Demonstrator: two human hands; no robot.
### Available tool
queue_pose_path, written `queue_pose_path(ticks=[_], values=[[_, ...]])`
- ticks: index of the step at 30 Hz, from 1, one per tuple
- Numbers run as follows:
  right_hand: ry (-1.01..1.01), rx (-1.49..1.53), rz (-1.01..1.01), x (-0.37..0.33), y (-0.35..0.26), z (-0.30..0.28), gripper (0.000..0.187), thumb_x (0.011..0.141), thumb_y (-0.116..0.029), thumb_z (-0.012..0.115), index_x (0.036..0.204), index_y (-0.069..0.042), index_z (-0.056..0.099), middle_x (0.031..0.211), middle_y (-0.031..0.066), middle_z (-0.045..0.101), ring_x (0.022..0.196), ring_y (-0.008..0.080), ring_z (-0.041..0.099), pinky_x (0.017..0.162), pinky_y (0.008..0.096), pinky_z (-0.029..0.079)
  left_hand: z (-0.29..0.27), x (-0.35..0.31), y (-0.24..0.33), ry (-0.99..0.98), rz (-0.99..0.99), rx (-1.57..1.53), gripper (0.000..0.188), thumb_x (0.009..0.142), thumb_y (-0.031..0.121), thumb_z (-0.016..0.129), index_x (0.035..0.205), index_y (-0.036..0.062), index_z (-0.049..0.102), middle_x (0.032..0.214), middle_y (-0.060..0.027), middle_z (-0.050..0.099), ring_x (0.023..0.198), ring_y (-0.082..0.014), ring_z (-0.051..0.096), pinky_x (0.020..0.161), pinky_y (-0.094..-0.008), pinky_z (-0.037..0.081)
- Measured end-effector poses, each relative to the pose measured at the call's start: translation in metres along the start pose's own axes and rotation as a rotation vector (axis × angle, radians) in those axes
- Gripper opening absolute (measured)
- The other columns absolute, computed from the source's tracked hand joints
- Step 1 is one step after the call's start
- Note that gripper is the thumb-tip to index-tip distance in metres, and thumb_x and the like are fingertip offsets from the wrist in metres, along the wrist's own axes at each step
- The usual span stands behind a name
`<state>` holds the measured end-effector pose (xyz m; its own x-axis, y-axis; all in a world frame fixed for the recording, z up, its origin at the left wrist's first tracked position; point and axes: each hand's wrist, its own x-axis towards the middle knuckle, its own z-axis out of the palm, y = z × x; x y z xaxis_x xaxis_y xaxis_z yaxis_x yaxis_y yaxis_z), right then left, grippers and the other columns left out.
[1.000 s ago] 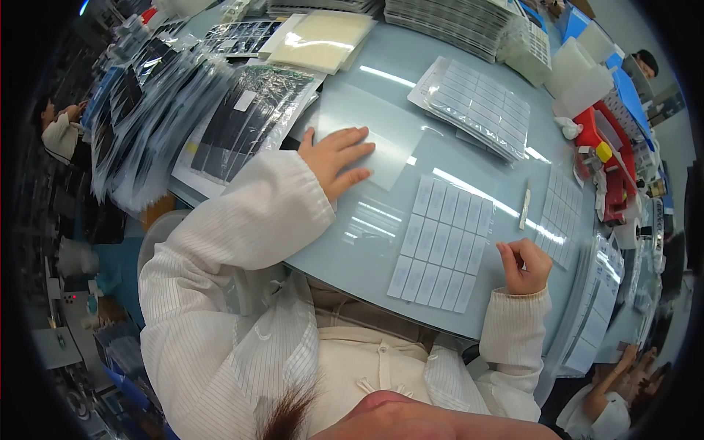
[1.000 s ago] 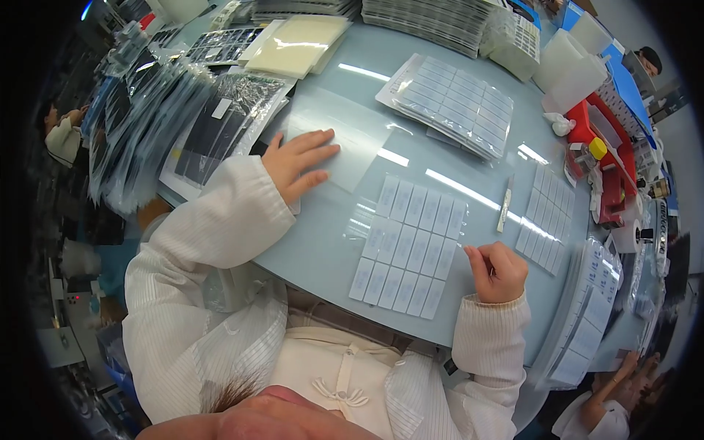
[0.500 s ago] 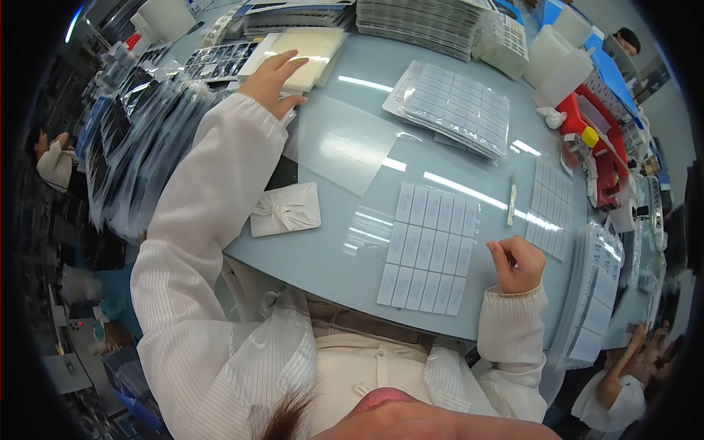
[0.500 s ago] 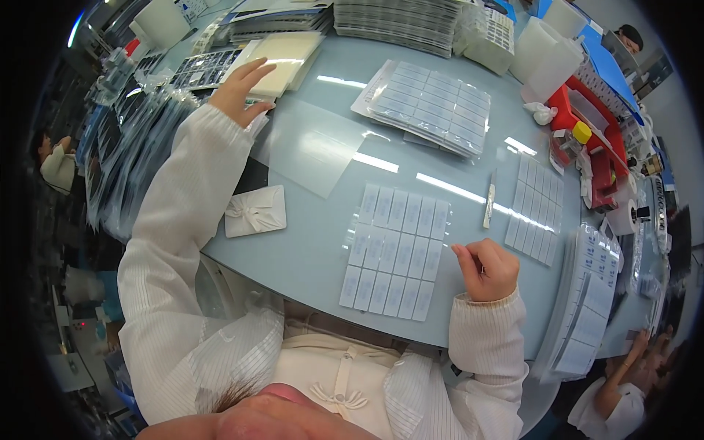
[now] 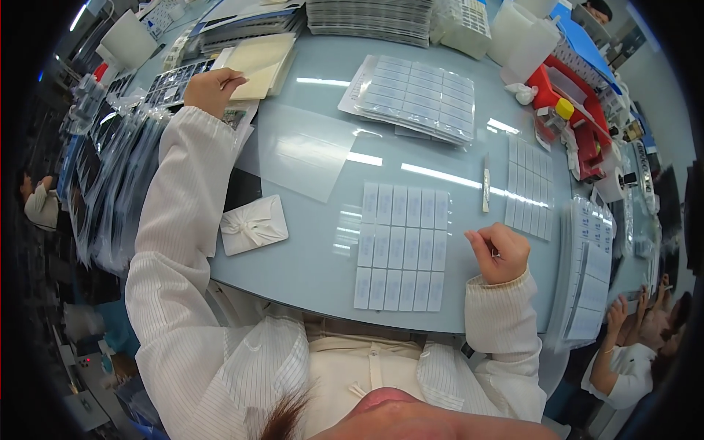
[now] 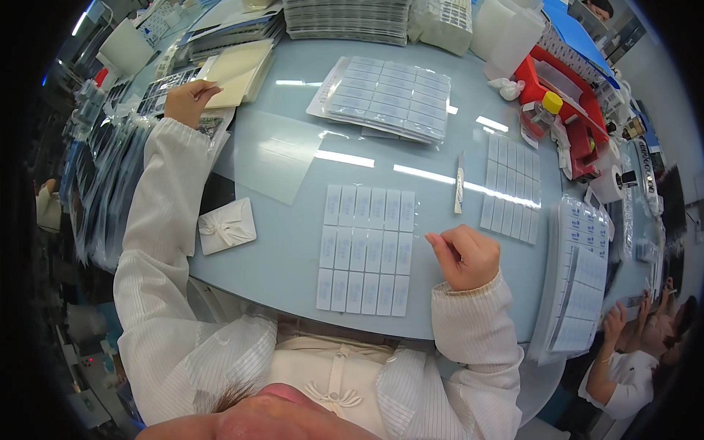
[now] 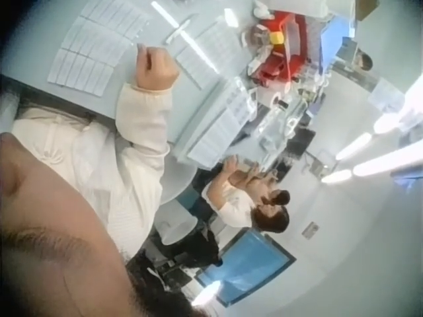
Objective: Arranging small blue stickers into a grid pattern on a clear sheet using a stylus.
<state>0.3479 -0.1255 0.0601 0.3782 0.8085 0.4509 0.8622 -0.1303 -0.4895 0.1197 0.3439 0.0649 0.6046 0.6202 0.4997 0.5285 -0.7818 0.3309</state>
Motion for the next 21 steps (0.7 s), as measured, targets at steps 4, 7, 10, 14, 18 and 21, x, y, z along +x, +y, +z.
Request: queue_pose_path(ticks=[4,7,10,14,18,21], values=[[0.032,0.021,0.001,0.001,-0.001,-0.001,0.021,0.081,-0.008,0.079,0.068,-0.002,0.063,0.055,0.0050,0.055,0.043,0.0152,0.049,0.042,0.0260,0.035,-0.015,-0.005,0.023,0.149,0.018,0.089,0.017,0.082,0.017,0.078,0.093,0.0042,0.075,0.078,-0.0091,0.073,0.065,-0.0173,0.066,0.062,-0.0281,0.051],[0.016,0.148,0.073,0.001,-0.006,-0.004,0.021,0.085,-0.015,0.076,0.076,0.001,0.065,0.060,0.0048,0.059,0.048,0.0119,0.053,0.046,0.0228,0.041,-0.036,-0.026,0.087,0.343,0.333,-0.094,0.012,0.079,0.008,0.079,0.091,0.0050,0.074,0.082,-0.0080,0.073,0.070,-0.0179,0.070,0.065,-0.0277,0.054],[-0.172,0.981,0.334,0.002,-0.007,-0.001,0.037,0.092,-0.025,0.069,0.113,0.005,0.061,0.094,0.0131,0.069,0.075,0.0168,0.067,0.063,0.0252,0.053,-0.058,-0.067,0.179,0.078,0.734,-0.270,0.018,0.078,-0.001,0.067,0.095,-0.0013,0.071,0.089,-0.0147,0.072,0.080,-0.0262,0.072,0.074,-0.0333,0.057],[-0.058,1.267,0.431,0.012,-0.049,0.021,0.048,0.098,-0.021,0.058,0.137,0.004,0.045,0.117,0.0205,0.066,0.094,0.0221,0.069,0.074,0.0320,0.057,-0.054,-0.140,0.232,-0.078,1.071,-0.168,0.023,0.078,0.010,0.068,0.098,0.0004,0.070,0.096,-0.0146,0.070,0.093,-0.0251,0.070,0.081,-0.0373,0.056],[-0.133,1.226,0.487,0.015,-0.043,0.017,0.042,0.099,-0.013,0.053,0.137,0.004,0.044,0.114,0.0203,0.067,0.093,0.0244,0.069,0.076,0.0336,0.057,-0.043,-0.145,0.230,-0.230,1.047,-0.330,0.024,0.087,0.018,0.065,0.101,-0.0012,0.069,0.099,-0.0139,0.070,0.098,-0.0248,0.069,0.088,-0.0395,0.054],[-0.150,1.247,0.500,0.009,-0.029,0.008,0.036,0.099,-0.007,0.050,0.133,0.004,0.045,0.112,0.0218,0.068,0.092,0.0262,0.070,0.075,0.0341,0.058,-0.042,-0.116,0.208,-0.144,0.730,-0.631,0.036,0.102,0.028,0.050,0.110,-0.0032,0.066,0.105,-0.0165,0.070,0.104,-0.0260,0.068,0.098,-0.0413,0.049]])
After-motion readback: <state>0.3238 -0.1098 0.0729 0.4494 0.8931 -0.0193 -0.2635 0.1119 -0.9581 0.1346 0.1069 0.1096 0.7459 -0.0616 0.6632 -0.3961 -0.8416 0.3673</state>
